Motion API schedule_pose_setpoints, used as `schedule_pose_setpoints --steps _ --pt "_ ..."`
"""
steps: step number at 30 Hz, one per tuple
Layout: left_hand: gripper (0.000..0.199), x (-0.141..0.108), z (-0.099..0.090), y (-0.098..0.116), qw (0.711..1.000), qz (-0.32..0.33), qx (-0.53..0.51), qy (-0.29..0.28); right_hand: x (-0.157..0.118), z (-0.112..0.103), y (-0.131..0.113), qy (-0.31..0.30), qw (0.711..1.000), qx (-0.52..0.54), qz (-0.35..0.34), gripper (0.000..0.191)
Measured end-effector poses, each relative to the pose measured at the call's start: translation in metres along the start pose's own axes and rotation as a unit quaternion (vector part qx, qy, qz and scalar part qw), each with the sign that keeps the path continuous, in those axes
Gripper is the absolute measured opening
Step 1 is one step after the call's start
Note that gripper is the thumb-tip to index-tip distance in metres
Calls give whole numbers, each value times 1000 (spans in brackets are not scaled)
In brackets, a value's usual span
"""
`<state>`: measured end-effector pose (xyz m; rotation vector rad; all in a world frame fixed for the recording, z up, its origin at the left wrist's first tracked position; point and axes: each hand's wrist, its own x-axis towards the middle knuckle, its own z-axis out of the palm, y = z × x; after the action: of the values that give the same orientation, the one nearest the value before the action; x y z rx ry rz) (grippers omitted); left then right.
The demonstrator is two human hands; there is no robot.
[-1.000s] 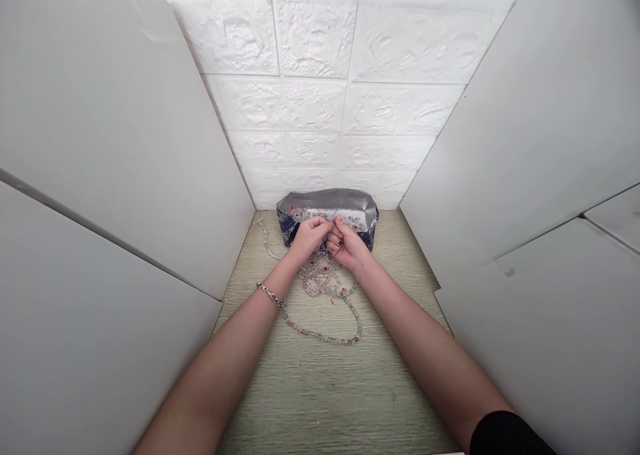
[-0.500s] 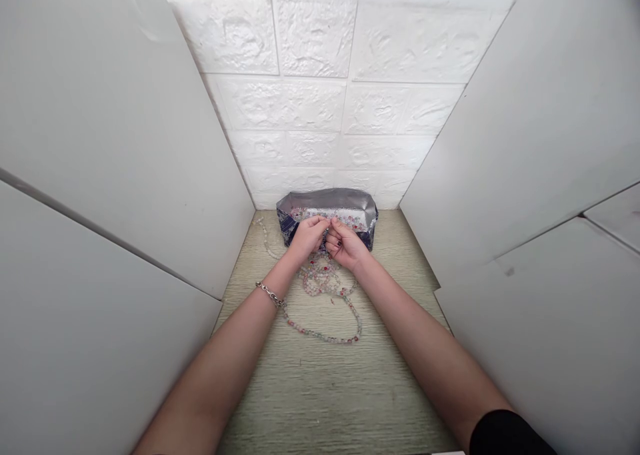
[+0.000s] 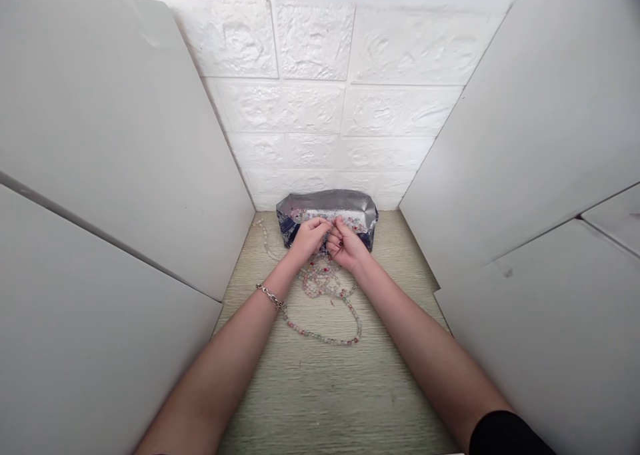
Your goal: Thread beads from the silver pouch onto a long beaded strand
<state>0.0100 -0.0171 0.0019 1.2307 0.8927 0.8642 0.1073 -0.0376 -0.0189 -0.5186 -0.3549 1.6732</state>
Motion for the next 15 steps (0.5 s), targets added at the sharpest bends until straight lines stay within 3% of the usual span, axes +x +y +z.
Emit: schedule_pose_setpoints --steps 15 --pt "16 0 1 1 1000 13 6 20 3 0 0 -1 1000 8 2 19"
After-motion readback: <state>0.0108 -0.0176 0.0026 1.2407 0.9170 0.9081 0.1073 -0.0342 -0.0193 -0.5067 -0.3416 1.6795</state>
